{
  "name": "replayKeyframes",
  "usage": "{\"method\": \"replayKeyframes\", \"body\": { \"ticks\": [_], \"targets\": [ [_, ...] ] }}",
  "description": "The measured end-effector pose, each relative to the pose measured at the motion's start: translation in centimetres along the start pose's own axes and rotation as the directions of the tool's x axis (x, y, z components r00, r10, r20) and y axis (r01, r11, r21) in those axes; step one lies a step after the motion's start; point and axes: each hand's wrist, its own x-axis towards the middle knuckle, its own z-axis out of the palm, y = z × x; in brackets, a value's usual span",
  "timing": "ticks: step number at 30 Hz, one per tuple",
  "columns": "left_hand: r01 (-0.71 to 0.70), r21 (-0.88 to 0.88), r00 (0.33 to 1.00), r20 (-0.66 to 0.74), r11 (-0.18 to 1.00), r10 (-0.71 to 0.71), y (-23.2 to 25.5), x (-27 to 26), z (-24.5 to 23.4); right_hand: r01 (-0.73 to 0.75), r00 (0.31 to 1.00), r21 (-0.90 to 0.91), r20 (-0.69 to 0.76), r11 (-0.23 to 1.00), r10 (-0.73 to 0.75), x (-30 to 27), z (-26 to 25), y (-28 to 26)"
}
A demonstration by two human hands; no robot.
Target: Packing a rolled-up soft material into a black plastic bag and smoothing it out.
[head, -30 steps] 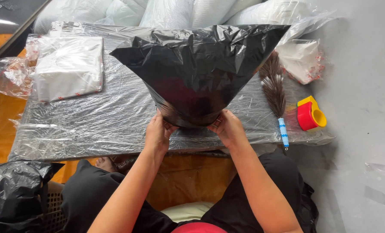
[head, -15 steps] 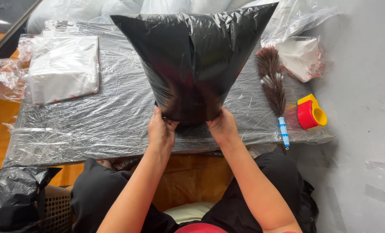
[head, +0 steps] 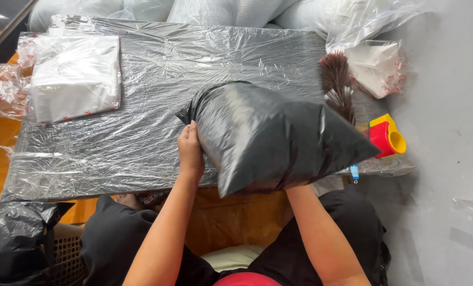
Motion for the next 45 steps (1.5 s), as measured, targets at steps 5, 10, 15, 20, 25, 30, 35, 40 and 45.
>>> {"method": "replayKeyframes", "body": {
  "ticks": [5, 10, 15, 20, 25, 30, 35, 40, 45],
  "targets": [
    [-0.172, 0.397, 0.984, 0.113, 0.901, 0.138, -3.7, 4.3, -5.8, 0.072, 0.996, -0.268, 0.074, 0.961, -0.054, -1.0, -2.8, 1.9],
    [-0.140, 0.598, 0.984, 0.173, 0.789, 0.044, 1.0, -1.5, -4.1, 0.074, 0.995, -0.378, -0.036, 0.923, -0.095, -4.4, 0.9, -0.9],
    [-0.290, 0.468, 0.945, 0.280, 0.835, 0.171, 2.4, -2.7, -4.1, 0.112, 0.971, -0.486, -0.131, 0.867, -0.199, -2.4, -2.1, 0.9],
    [-0.384, 0.384, 0.893, 0.387, 0.840, 0.231, 3.4, -2.6, -3.8, 0.228, 0.924, -0.537, -0.145, 0.813, -0.354, -5.3, 0.5, -2.6],
    [-0.598, 0.393, 0.773, 0.511, 0.698, 0.375, 5.0, -2.3, -3.0, 0.528, 0.806, -0.585, 0.118, 0.615, -0.580, -6.9, 2.8, -5.9],
    [-0.742, 0.405, 0.650, 0.632, 0.535, 0.423, 7.2, -2.5, -1.6, 0.608, 0.666, -0.705, 0.203, 0.365, -0.718, -7.5, 4.3, -7.7],
    [-0.827, 0.470, 0.559, 0.744, 0.308, 0.366, 11.4, -4.3, 0.2, 0.648, 0.616, -0.711, 0.278, 0.273, -0.737, -7.9, 5.9, -9.4],
    [-0.849, 0.520, 0.521, 0.792, 0.097, 0.317, 12.1, -4.3, 0.6, 0.578, 0.720, -0.685, 0.172, 0.444, -0.672, -7.4, 5.4, -9.3],
    [-0.769, 0.609, 0.637, 0.705, 0.193, 0.314, 11.0, -3.3, 0.7, 0.460, 0.855, -0.629, 0.126, 0.627, -0.503, -5.3, 4.3, -9.0]
  ]
}}
